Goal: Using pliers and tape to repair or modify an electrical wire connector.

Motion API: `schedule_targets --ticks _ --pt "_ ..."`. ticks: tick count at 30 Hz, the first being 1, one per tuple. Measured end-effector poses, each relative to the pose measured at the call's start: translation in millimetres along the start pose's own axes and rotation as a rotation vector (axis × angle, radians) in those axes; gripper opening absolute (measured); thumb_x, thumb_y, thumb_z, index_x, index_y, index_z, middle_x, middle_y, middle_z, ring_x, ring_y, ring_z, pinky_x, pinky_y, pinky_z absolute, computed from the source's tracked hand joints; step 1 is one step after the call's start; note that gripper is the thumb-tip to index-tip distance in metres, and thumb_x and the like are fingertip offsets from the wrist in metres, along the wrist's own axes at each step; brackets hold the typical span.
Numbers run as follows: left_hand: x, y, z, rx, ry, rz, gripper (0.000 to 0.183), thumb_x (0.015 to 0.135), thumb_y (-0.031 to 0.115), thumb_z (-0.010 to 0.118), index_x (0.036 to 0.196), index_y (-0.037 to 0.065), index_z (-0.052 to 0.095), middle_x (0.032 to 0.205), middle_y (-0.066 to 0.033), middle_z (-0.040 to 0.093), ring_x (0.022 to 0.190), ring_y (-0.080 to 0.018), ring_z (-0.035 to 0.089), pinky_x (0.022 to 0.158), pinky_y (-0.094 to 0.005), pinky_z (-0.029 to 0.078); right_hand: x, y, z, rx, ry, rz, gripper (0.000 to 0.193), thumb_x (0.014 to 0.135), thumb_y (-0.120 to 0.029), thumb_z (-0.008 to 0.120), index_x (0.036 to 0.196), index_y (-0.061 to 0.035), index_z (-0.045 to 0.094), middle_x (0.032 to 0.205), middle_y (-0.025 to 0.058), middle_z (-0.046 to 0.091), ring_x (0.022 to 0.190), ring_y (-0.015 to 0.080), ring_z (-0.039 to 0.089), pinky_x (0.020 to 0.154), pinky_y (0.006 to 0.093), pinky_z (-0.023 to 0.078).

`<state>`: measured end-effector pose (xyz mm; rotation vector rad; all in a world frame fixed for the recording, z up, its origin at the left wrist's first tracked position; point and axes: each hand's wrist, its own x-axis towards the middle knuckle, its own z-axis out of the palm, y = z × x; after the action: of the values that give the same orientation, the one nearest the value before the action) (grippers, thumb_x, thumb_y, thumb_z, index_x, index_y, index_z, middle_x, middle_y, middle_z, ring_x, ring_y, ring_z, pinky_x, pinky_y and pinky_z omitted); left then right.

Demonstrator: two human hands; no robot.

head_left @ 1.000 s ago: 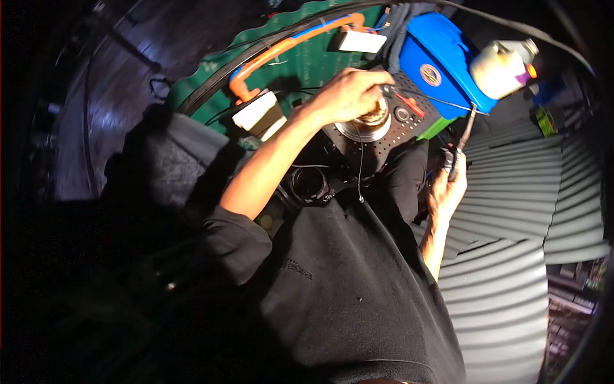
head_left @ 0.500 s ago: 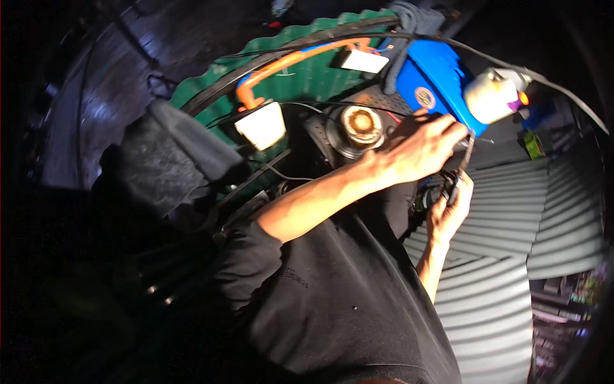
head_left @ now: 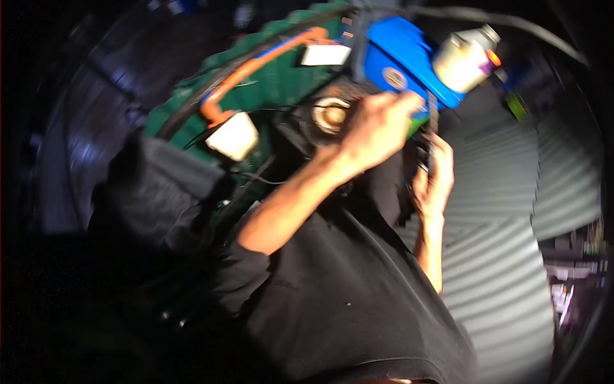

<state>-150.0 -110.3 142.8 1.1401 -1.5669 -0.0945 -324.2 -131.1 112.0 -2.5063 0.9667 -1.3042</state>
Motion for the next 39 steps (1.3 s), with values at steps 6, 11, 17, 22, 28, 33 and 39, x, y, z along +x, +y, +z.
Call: schedule_targets --ticks 6,11,17,22,28,33,39 --pt "-6.9 12.2 -3.0 -0.163 0.015 0.008 0.032 0.075 -0.004 0.051 0.106 0.004 0.050 0.073 -0.0161 0.055 0.067 -0.0333 0.058 0.056 -0.0388 0.048 -8.7 -2.6 -4.1 0.027 -0.047 0.037 0.024 0.082 0.000 0.045 0.105 0.0024 0.054 0.107 0.0167 0.053 0.098 0.0312 0.055 0.085 0.0358 0.044" --pt "-9.9 6.6 -1.9 -0.151 0.032 -0.045 0.025 0.075 -0.002 0.052 0.099 0.003 0.051 0.074 -0.0166 0.055 0.068 -0.0331 0.058 0.057 -0.0386 0.048 -3.4 -6.7 0.6 0.054 -0.052 0.014 0.027 0.081 -0.002 0.043 0.106 0.0017 0.053 0.107 0.0175 0.053 0.098 0.0316 0.054 0.086 0.0357 0.043" --pt "-4.6 6.1 -2.4 -0.085 -0.005 -0.013 0.030 0.074 -0.003 0.052 0.104 0.000 0.052 0.078 -0.0184 0.057 0.070 -0.0343 0.058 0.062 -0.0398 0.048 -4.4 -2.5 -3.5 0.027 -0.015 0.010 0.029 0.077 0.000 0.043 0.104 0.0035 0.054 0.106 0.0189 0.053 0.097 0.0335 0.054 0.085 0.0359 0.043" --pt "-4.5 2.6 -9.6 -0.040 0.022 0.039 0.033 0.070 -0.006 0.054 0.102 0.000 0.057 0.087 -0.0186 0.061 0.076 -0.0336 0.061 0.069 -0.0368 0.050 -0.3 -0.2 -1.3 0.042 -0.031 -0.014 0.032 0.068 0.009 0.043 0.099 0.0044 0.052 0.106 0.0200 0.052 0.095 0.0362 0.054 0.084 0.0354 0.044" --pt "-3.0 6.4 -29.1 -0.036 -0.017 0.035 0.024 0.076 -0.006 0.050 0.099 -0.004 0.057 0.090 -0.0180 0.062 0.079 -0.0332 0.062 0.068 -0.0337 0.050 9.7 -4.6 -12.7 -0.045 -0.070 -0.036 0.039 0.062 0.008 0.057 0.100 -0.0006 0.052 0.111 0.0157 0.050 0.099 0.0332 0.052 0.080 0.0363 0.047" --pt "-2.5 14.6 -29.3 0.011 -0.034 0.064 0.016 0.081 -0.002 0.051 0.094 -0.005 0.058 0.090 -0.0181 0.062 0.081 -0.0335 0.062 0.069 -0.0337 0.049 19.5 -1.9 -20.9 -0.102 0.015 -0.180 0.039 0.060 0.006 0.061 0.097 -0.0008 0.053 0.114 0.0140 0.050 0.102 0.0322 0.050 0.081 0.0370 0.047" --pt "-6.6 15.4 -30.8 0.037 -0.063 0.020 0.018 0.080 -0.003 0.054 0.098 -0.004 0.059 0.089 -0.0185 0.063 0.082 -0.0334 0.062 0.070 -0.0336 0.049 29.0 -8.2 -23.6 -0.088 -0.030 -0.194 0.043 0.059 0.003 0.063 0.100 -0.0024 0.051 0.122 0.0137 0.045 0.108 0.0339 0.045 0.088 0.0379 0.043"
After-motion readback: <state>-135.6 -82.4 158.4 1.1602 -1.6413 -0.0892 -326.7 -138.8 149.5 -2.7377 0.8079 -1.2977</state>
